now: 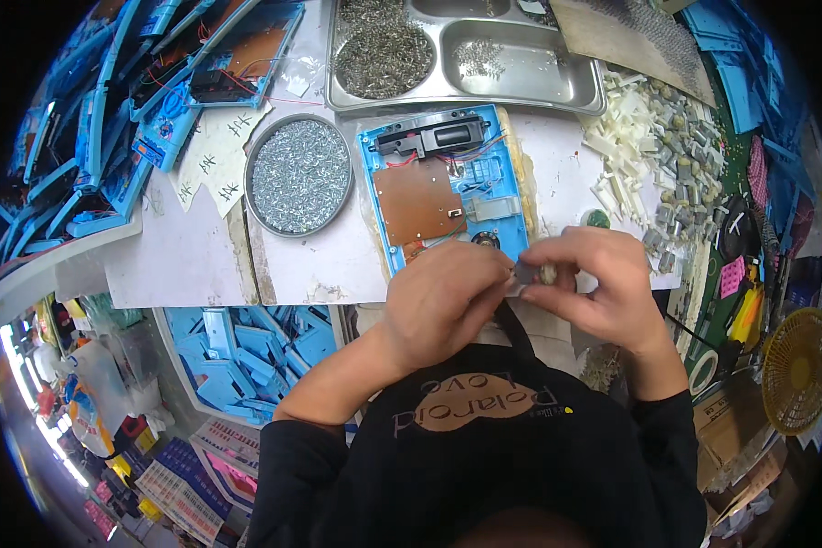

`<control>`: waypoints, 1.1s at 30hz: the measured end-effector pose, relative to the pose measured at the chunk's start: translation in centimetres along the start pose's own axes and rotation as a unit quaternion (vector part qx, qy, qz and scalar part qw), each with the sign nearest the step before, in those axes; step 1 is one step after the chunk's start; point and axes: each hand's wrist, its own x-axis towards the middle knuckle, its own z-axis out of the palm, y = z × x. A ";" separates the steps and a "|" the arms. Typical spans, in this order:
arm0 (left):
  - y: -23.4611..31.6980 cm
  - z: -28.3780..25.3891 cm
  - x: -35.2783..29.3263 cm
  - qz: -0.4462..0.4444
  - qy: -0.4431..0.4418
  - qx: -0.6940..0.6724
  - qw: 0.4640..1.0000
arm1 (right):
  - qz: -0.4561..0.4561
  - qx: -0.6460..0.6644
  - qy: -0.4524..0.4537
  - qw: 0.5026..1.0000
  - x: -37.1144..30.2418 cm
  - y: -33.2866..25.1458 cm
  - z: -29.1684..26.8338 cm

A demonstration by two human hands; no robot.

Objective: Soldering internal components and assembling the plastic casing of a toy.

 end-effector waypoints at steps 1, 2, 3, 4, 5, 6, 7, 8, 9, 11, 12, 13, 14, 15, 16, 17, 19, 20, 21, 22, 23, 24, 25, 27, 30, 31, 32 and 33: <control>0.1 -0.2 0.1 -0.009 -0.001 -0.015 1.000 | -0.032 0.000 0.009 0.999 0.1 0.1 0.0; 0.0 -0.3 0.1 -0.028 0.002 -0.045 0.999 | -0.065 0.000 0.018 0.998 0.2 0.2 0.0; -0.2 -0.3 -0.1 -0.047 0.005 -0.074 0.996 | -0.083 -0.008 0.020 0.996 0.2 0.1 0.2; -0.4 -0.4 -0.2 -0.066 0.007 -0.103 0.992 | -0.097 -0.010 0.023 0.995 0.3 0.2 0.3; -0.4 -0.4 -0.4 -0.081 0.002 -0.115 0.990 | -0.111 -0.012 0.025 0.993 0.3 0.4 0.5; -0.2 -0.4 -0.6 -0.097 -0.005 -0.129 0.987 | -0.123 -0.015 0.029 0.992 0.2 0.5 0.6; -0.2 -0.4 -0.7 -0.112 -0.012 -0.144 0.983 | -0.131 -0.020 0.025 0.991 0.2 0.5 0.6; -0.2 -0.6 -0.5 -0.095 -0.020 -0.116 0.988 | -0.139 -0.025 0.021 0.990 0.2 0.5 0.6; -0.2 -0.9 -0.3 -0.079 -0.028 -0.088 0.993 | -0.147 -0.029 0.016 0.989 0.1 0.6 0.7; -0.2 -1.0 -0.3 -0.054 -0.030 -0.037 0.997 | -0.153 -0.049 0.006 0.987 0.1 0.7 0.6; -0.3 -0.8 -0.5 -0.043 -0.025 -0.016 0.999 | -0.155 -0.060 0.001 0.986 0.1 0.6 0.5; -0.3 -0.8 -0.6 -0.033 -0.019 0.005 0.999 | -0.154 -0.074 0.001 0.985 0.1 0.5 0.5; -0.2 -0.8 -0.6 -0.035 -0.012 0.004 0.999 | -0.153 -0.088 0.000 0.984 0.0 0.4 0.5; -0.2 -0.8 -0.6 -0.037 -0.005 0.003 0.999 | -0.152 -0.102 -0.001 0.983 -0.1 0.4 0.5; -0.2 -0.7 -0.6 -0.039 0.003 0.002 0.999 | -0.154 -0.102 0.004 0.983 -0.1 0.4 0.5; -0.2 -0.6 -0.9 -0.056 0.015 -0.012 0.998 | -0.157 -0.102 0.009 0.982 -0.1 0.5 0.6; -0.1 -0.5 -1.4 -0.088 0.039 -0.042 0.994 | -0.158 -0.101 0.019 0.982 -0.2 0.6 0.7; -0.1 -0.5 -1.3 -0.097 0.039 -0.058 0.993 | -0.158 -0.099 0.024 0.982 -0.2 0.8 0.8; 0.0 -0.6 -1.3 -0.105 0.040 -0.071 0.991 | -0.160 -0.097 0.028 0.982 -0.3 1.0 0.8; -0.1 -0.7 -1.3 -0.114 0.042 -0.085 0.989 | -0.154 -0.095 0.032 0.983 -0.3 1.2 0.8; -0.3 -1.1 -1.0 -0.103 0.054 -0.082 0.990 | -0.148 -0.093 0.037 0.984 -0.5 1.4 0.6; -1.0 -1.8 -0.4 -0.090 0.066 -0.080 0.991 | -0.142 -0.093 0.043 0.985 -0.6 1.7 0.5; -1.6 -2.2 0.3 -0.077 0.079 -0.077 0.991 | -0.137 -0.098 0.059 0.984 -0.7 2.1 0.3; -3.0 -2.5 2.3 -0.047 0.088 0.090 0.991 | -0.128 -0.109 0.090 0.982 -1.2 3.0 -0.2; -4.6 -2.4 4.5 0.009 0.041 0.264 0.964 | -0.057 -0.088 0.170 0.980 -1.7 3.5 -0.6; -4.9 -2.2 5.1 0.031 0.017 0.307 0.951 | -0.026 -0.054 0.197 0.979 -2.0 4.1 -0.6; -5.0 -1.9 5.5 0.032 0.015 0.319 0.947 | -0.014 -0.041 0.213 0.976 -2.0 4.3 -0.7; -5.0 -1.3 5.8 0.033 0.013 0.330 0.943 | 0.000 -0.029 0.229 0.973 -2.0 4.6 -0.8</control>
